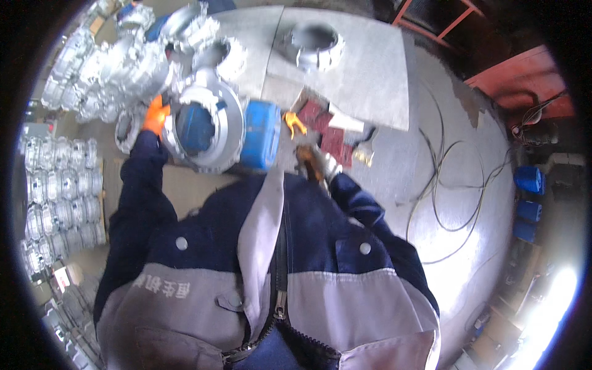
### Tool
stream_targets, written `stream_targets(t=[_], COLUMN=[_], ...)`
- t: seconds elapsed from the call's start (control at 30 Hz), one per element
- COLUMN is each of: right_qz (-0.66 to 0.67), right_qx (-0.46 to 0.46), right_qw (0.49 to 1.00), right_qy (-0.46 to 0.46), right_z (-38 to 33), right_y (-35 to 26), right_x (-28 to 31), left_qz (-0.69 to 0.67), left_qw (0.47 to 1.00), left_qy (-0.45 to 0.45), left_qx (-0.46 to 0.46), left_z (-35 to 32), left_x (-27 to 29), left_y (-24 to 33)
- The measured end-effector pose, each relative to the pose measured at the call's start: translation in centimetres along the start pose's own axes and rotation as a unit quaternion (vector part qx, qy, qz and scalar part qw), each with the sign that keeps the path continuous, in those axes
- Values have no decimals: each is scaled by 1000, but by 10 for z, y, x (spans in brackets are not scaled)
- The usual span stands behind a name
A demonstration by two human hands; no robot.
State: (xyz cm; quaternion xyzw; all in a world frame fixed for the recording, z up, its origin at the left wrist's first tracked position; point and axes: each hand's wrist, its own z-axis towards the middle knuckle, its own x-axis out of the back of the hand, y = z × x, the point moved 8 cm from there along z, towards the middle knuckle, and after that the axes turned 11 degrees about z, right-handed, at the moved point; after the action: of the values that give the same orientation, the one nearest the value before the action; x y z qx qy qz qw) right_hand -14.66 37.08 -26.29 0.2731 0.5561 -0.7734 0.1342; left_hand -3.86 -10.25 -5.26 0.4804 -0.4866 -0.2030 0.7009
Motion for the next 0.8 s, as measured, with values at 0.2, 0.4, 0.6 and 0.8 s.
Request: stream_targets(t=[0.2,0.4,0.6,0.8], right_qz=[341,212,134,186], right_qx=[-161,-200,-114,-68], right_qw=[904,924,960,965], right_qy=[201,249,220,172], right_z=[3,23,67,66], right_y=[-45,-54,-71,-167], right_x=[-51,-37,-29,-118], left_qz=[-35,-48,17,146], left_qw=[999,998,999,987], left_qy=[34,8,15,53], left_qx=[14,51,35,43], left_z=[-7,-13,-12,-17], left_x=[-8,-26,-33,-29], left_y=[18,31,42,56])
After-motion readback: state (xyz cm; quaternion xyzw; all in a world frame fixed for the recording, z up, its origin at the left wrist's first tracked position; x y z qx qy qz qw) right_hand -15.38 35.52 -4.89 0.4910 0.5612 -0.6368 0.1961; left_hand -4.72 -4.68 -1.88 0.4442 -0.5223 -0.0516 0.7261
